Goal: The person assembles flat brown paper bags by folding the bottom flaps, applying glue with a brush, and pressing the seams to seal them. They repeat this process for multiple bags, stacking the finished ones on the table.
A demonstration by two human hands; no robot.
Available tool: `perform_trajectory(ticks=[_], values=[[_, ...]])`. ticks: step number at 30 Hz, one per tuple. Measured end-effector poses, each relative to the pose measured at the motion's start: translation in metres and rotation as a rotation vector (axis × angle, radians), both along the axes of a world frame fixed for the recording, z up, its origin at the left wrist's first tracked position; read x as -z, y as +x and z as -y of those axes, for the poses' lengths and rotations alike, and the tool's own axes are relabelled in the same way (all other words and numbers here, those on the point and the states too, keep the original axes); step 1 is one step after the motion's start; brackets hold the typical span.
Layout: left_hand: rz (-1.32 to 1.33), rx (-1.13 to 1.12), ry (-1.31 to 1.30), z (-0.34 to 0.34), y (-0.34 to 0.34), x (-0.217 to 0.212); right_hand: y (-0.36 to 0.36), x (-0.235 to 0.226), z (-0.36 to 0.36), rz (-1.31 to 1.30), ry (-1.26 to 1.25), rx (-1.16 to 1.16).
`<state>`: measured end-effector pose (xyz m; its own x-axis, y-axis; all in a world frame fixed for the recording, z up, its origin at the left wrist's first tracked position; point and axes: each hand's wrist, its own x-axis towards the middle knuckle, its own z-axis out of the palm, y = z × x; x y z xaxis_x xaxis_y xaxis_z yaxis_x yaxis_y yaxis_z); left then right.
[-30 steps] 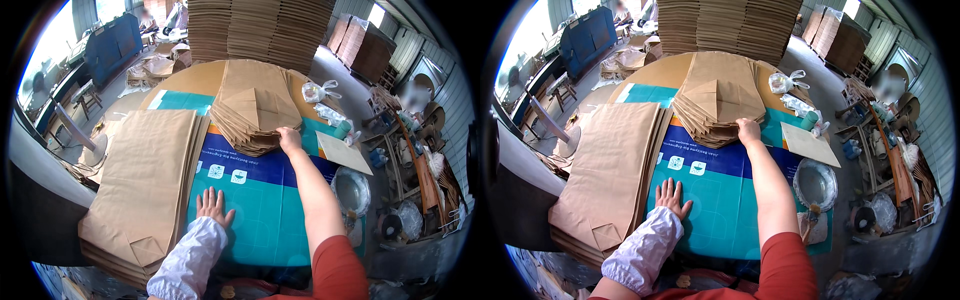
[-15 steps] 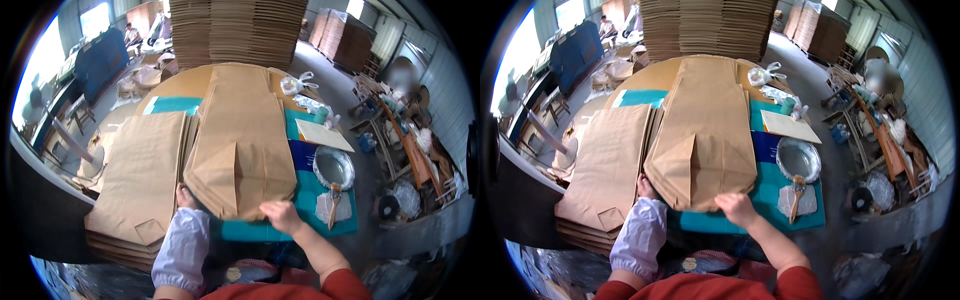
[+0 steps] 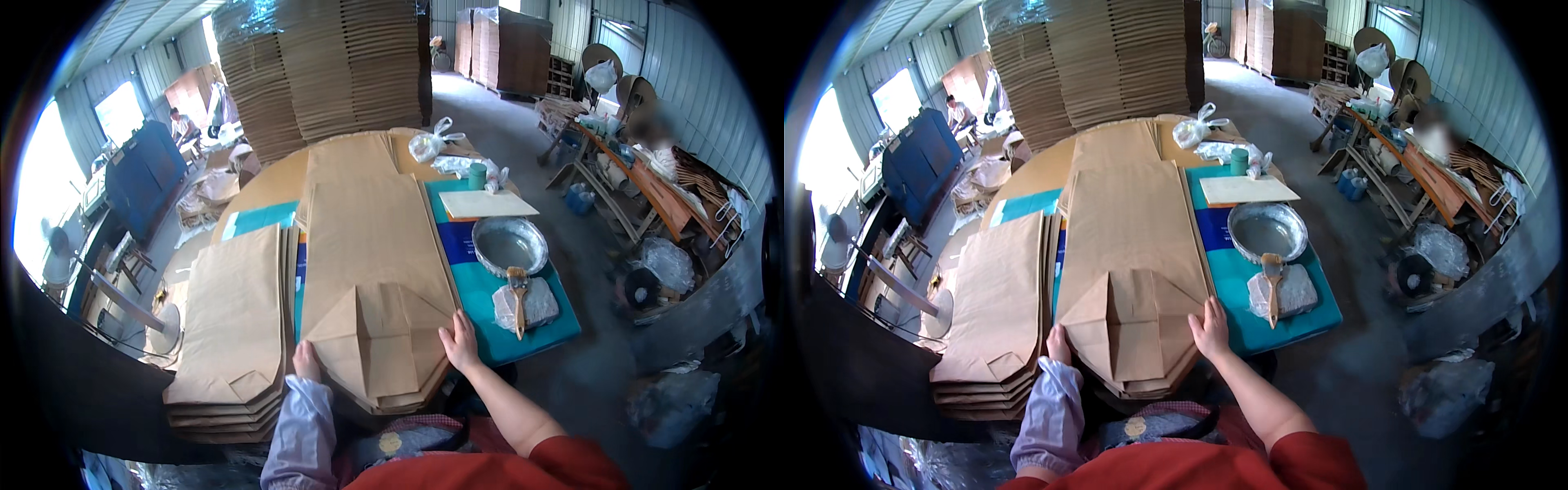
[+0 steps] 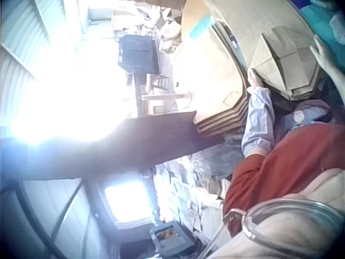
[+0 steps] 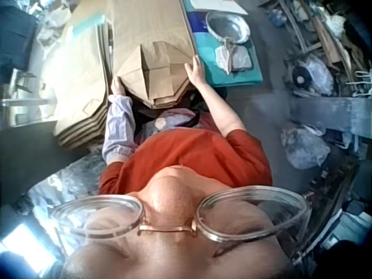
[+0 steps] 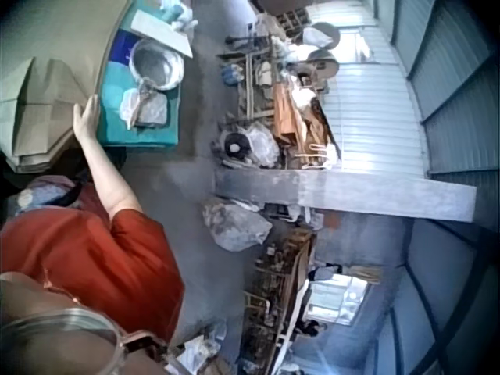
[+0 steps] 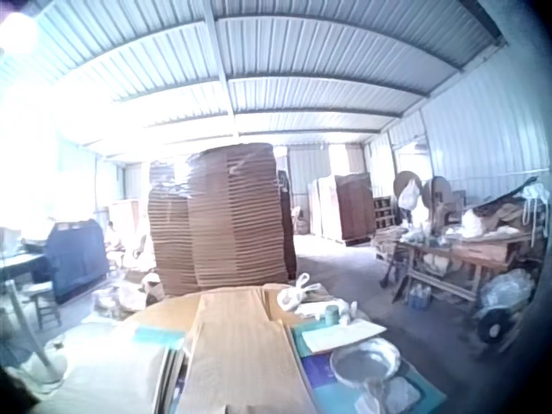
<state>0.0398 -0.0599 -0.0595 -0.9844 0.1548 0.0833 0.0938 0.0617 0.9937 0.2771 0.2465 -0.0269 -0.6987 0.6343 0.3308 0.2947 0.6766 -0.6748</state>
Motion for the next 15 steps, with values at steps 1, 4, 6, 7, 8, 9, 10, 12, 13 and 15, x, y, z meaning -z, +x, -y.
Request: perform_trajectory(ticks=[1, 4, 6, 7, 8, 9, 10, 12, 13, 15], values=[[0.031, 0.007, -0.05, -0.011, 0.022, -0.01, 0.011, 0.004, -0.005, -0.037, -0.02, 0.023], [0.05, -0.119, -0.006, -0.022, 0.034, -0.003, 0.013, -0.014, -0.008, -0.015, 0.113, 0.054], [0.026, -0.227, 0.073, -0.027, 0.038, 0.0, 0.007, -0.077, 0.007, -0.207, 0.227, 0.046], [-0.027, -0.195, 0.085, -0.03, 0.036, -0.001, 0.008, -0.129, 0.023, -0.45, -0.003, -0.103], [-0.076, -0.178, 0.076, -0.022, 0.038, -0.001, 0.019, -0.187, 0.049, -0.624, -0.19, -0.322], [-0.117, -0.164, 0.052, -0.008, 0.043, 0.0, 0.031, -0.236, 0.073, -0.851, -0.1, -0.474], [-0.344, -0.247, -0.093, -0.001, 0.036, 0.009, 0.043, -0.258, 0.089, -1.055, -0.177, -0.664], [-0.291, -0.241, -0.119, -0.021, 0.043, 0.01, 0.072, -0.313, 0.118, -1.337, -0.27, -1.142], [-0.039, -0.162, -0.018, -0.037, 0.056, -0.008, 0.088, -0.341, 0.12, -1.305, -0.288, -1.319], [-0.189, -0.216, -0.09, -0.036, 0.061, -0.027, 0.102, -0.363, 0.139, -1.373, -0.418, -1.412]])
